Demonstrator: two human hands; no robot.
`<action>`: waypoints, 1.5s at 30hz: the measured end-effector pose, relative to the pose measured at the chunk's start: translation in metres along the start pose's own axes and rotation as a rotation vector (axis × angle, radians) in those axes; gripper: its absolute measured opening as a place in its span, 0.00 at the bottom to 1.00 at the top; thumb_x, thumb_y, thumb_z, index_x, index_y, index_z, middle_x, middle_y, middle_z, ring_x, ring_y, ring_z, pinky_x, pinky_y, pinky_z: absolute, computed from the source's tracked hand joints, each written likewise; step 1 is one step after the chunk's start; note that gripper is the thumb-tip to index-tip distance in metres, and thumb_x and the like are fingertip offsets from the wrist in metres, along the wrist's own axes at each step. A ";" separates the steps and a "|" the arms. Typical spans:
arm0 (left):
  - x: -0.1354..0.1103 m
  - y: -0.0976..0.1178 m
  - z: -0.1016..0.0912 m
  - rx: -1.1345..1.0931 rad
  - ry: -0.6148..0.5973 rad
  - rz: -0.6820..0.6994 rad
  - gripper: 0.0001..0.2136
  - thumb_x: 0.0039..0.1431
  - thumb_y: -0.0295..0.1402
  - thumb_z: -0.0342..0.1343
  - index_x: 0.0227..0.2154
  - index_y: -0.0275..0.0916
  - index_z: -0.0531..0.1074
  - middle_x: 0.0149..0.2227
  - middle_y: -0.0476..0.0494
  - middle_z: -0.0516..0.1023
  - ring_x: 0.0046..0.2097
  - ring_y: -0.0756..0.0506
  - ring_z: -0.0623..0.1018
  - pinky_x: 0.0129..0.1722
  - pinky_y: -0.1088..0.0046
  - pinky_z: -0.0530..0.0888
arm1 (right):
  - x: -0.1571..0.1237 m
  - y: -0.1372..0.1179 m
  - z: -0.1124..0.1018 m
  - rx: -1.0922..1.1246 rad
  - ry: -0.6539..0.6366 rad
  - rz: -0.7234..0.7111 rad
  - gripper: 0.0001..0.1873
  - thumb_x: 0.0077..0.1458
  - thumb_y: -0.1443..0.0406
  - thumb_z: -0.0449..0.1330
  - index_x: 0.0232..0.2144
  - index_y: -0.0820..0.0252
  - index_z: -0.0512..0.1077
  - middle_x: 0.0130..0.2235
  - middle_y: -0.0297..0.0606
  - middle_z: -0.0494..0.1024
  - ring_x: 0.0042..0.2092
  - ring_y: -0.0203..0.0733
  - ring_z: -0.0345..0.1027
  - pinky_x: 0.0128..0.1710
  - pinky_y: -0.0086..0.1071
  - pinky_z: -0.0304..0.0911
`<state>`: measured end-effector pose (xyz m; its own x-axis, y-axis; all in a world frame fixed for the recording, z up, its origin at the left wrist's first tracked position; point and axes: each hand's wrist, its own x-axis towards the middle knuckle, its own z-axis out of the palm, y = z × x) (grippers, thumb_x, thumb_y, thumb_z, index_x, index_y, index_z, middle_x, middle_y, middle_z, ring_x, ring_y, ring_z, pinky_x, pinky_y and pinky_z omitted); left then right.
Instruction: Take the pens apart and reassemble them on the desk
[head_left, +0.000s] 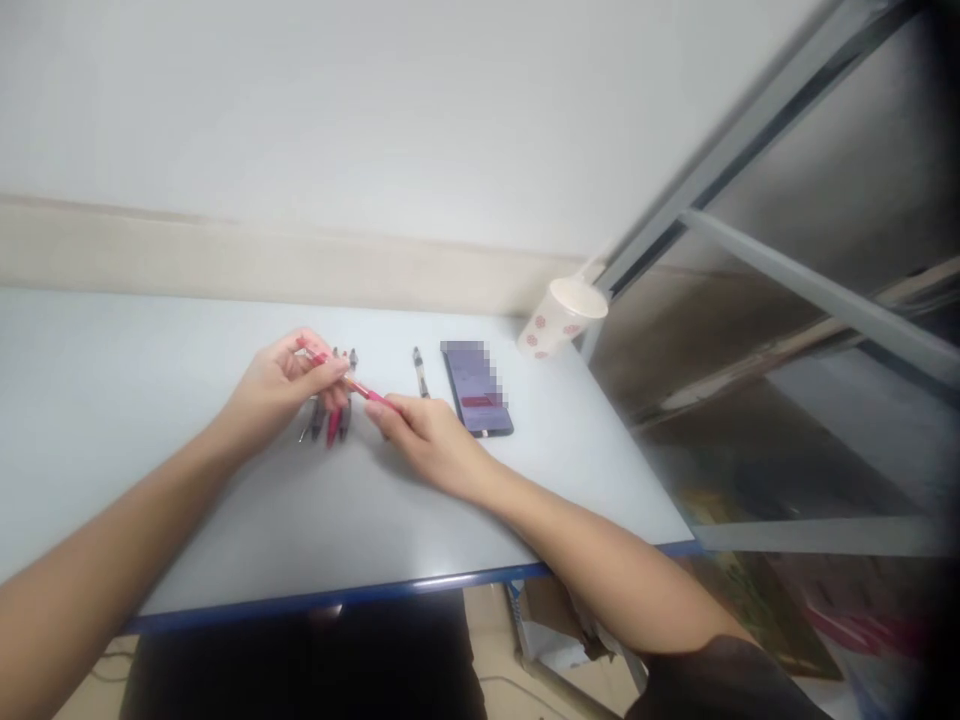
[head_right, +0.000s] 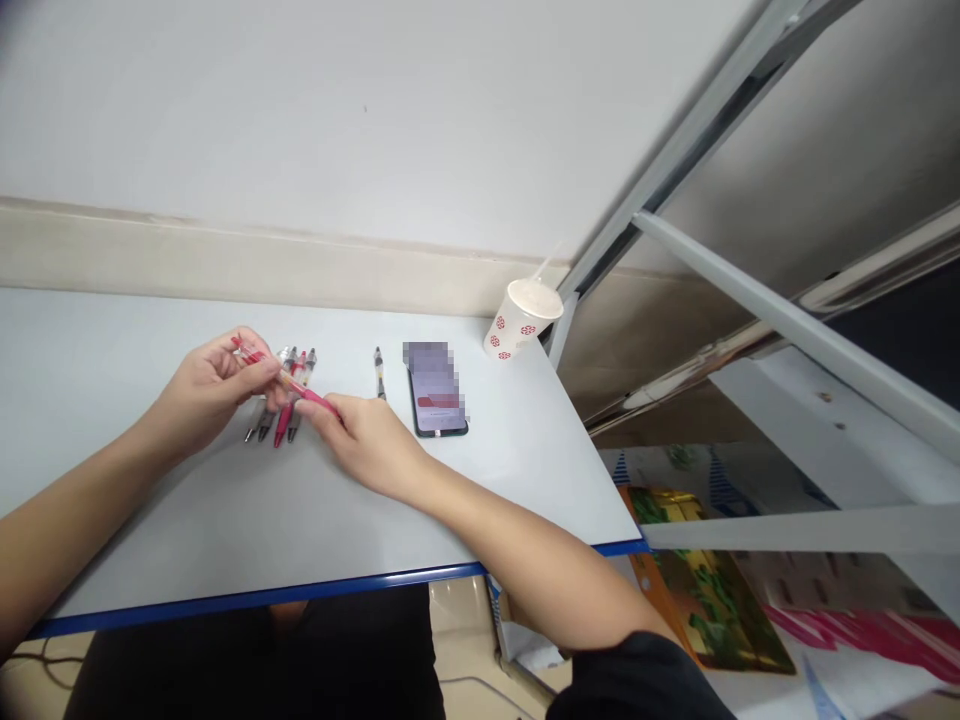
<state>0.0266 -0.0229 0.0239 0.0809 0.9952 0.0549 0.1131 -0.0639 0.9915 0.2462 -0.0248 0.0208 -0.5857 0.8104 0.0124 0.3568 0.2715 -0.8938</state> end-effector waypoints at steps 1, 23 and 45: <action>0.001 0.000 0.000 0.021 0.014 0.010 0.15 0.63 0.42 0.65 0.32 0.42 0.65 0.25 0.48 0.79 0.28 0.46 0.79 0.31 0.69 0.78 | 0.002 0.001 -0.001 0.073 0.021 -0.011 0.28 0.71 0.46 0.51 0.24 0.56 0.60 0.24 0.28 0.61 0.27 0.34 0.54 0.30 0.31 0.50; 0.004 -0.007 -0.014 0.382 -0.128 0.127 0.17 0.67 0.45 0.57 0.28 0.40 0.80 0.19 0.51 0.71 0.20 0.50 0.69 0.24 0.72 0.67 | 0.015 0.018 -0.039 -0.396 0.085 -0.228 0.10 0.69 0.56 0.58 0.45 0.56 0.70 0.41 0.39 0.79 0.38 0.41 0.69 0.40 0.33 0.61; 0.003 -0.010 -0.011 0.292 -0.079 0.100 0.16 0.68 0.47 0.58 0.35 0.38 0.81 0.22 0.47 0.77 0.19 0.50 0.72 0.19 0.74 0.69 | 0.028 0.024 -0.050 0.254 0.216 -0.051 0.20 0.56 0.49 0.69 0.35 0.57 0.70 0.34 0.35 0.77 0.35 0.38 0.70 0.38 0.33 0.67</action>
<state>0.0153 -0.0182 0.0151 0.1814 0.9748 0.1302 0.3790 -0.1915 0.9054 0.2742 0.0303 0.0221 -0.4211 0.8977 0.1299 0.1227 0.1983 -0.9724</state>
